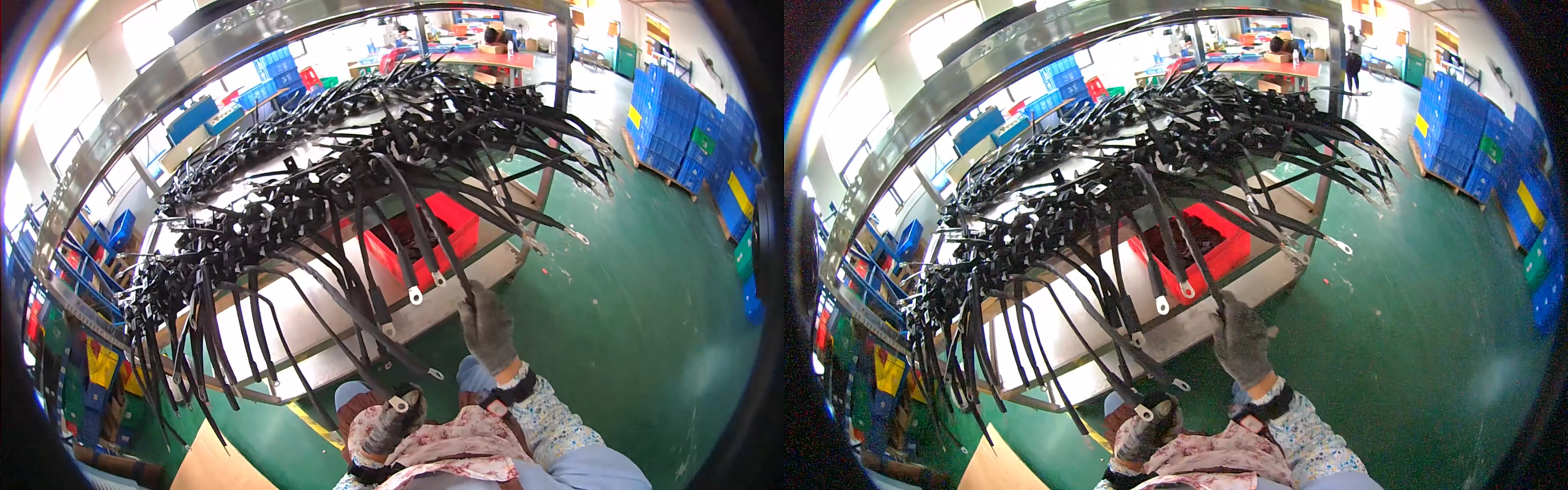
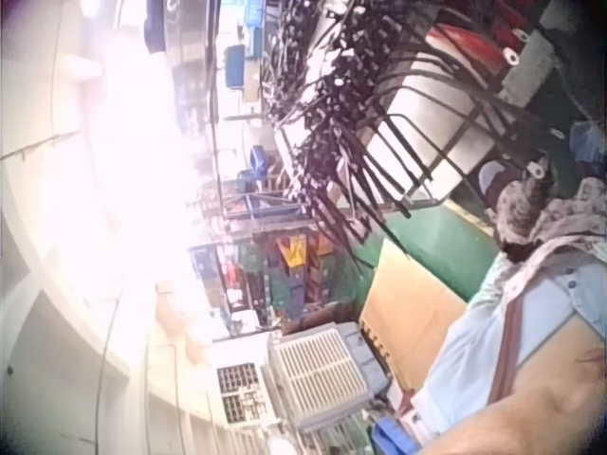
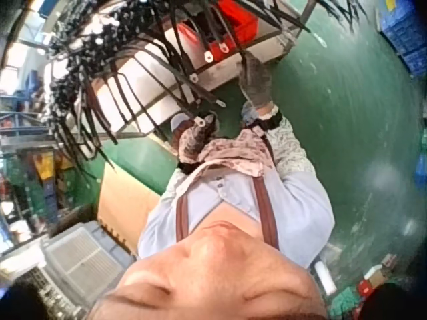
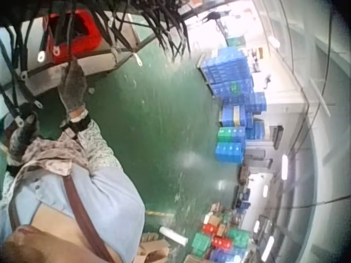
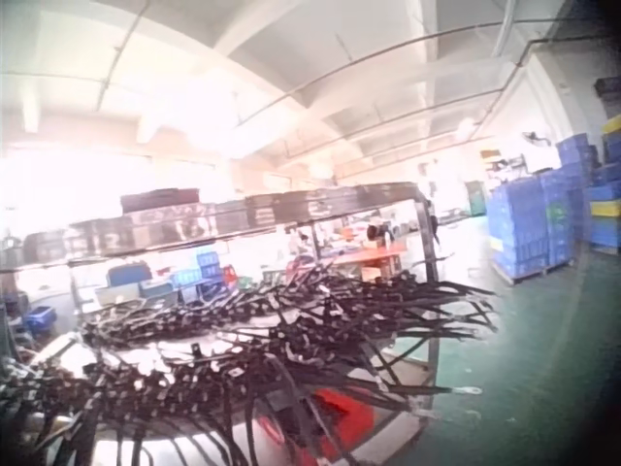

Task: Inspecting, arranging, and bundling black electrical cables on a circular assembly rack, using pliers for minor adjustments.

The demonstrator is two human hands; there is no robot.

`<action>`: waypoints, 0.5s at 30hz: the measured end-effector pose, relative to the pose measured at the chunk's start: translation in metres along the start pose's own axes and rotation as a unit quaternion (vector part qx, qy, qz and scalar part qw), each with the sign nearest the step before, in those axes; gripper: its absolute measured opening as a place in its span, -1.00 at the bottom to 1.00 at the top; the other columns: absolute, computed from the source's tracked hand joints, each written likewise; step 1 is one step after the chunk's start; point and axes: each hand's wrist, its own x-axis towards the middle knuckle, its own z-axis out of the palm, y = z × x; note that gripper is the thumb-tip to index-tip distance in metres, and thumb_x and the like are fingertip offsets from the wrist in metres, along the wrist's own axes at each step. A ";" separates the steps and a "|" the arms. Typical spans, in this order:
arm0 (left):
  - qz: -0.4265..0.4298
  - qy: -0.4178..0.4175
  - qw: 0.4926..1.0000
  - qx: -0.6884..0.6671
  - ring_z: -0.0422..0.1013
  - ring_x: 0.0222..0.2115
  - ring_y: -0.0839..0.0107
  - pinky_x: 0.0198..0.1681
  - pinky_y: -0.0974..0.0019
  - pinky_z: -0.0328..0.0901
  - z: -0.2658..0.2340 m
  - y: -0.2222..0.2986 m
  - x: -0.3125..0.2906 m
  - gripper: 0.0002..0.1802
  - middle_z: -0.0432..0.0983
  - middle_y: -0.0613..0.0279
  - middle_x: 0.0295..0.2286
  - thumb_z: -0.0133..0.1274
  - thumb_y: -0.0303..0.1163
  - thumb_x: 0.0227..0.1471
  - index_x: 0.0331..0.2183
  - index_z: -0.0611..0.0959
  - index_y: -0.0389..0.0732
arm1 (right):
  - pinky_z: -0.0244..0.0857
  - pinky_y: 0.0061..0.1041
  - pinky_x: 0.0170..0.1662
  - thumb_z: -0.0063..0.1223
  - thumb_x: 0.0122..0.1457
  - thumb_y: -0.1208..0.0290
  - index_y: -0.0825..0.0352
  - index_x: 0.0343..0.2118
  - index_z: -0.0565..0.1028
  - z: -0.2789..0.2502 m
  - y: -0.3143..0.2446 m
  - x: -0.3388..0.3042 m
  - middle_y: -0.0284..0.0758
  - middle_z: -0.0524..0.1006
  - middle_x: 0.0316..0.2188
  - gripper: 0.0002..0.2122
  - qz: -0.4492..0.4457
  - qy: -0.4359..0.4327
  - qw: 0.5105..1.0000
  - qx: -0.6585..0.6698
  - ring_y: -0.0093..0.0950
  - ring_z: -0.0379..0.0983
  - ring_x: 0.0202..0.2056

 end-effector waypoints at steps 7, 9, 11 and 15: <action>-0.034 -0.041 0.996 -0.067 0.34 -0.53 0.46 -0.51 0.45 0.23 -0.028 -0.010 0.000 -0.70 0.43 0.30 -0.47 0.02 -0.23 0.02 -0.24 0.51 -0.21 | 0.17 -0.49 -0.49 -0.11 0.15 0.18 0.32 -0.33 0.37 -0.011 0.021 -0.012 -0.38 0.38 -0.55 -0.74 0.172 -0.136 0.957 0.188 -0.50 0.33 -0.55; -0.024 -0.059 0.997 -0.052 0.34 -0.53 0.45 -0.50 0.44 0.24 -0.019 -0.005 -0.001 -0.68 0.43 0.29 -0.47 0.03 -0.22 0.01 -0.21 0.51 -0.20 | -0.11 -0.70 -0.70 -0.16 0.18 0.12 0.24 -0.43 0.35 -0.010 0.008 0.006 -0.54 0.15 -0.78 -0.73 0.409 -0.219 0.547 0.697 -0.69 -0.04 -0.78; -0.001 -0.051 0.994 -0.099 0.40 -0.47 0.37 -0.45 0.37 0.31 -0.011 -0.005 -0.002 -0.64 0.46 0.23 -0.42 0.06 -0.24 -0.02 -0.19 0.50 -0.23 | -0.09 -0.69 -0.69 -0.16 0.17 0.11 0.23 -0.45 0.34 -0.010 0.014 0.013 -0.54 0.14 -0.77 -0.73 0.416 -0.235 0.451 0.754 -0.67 -0.03 -0.77; 0.225 0.022 0.928 0.296 0.44 -0.37 0.27 -0.36 0.30 0.35 -0.009 -0.008 -0.005 -0.63 0.47 0.11 -0.33 0.09 -0.28 -0.06 -0.21 0.50 -0.27 | 0.05 -0.62 -0.60 -0.17 0.17 0.08 0.24 -0.46 0.32 -0.006 0.027 0.001 -0.46 0.23 -0.69 -0.71 0.375 -0.270 0.356 0.812 -0.61 0.13 -0.67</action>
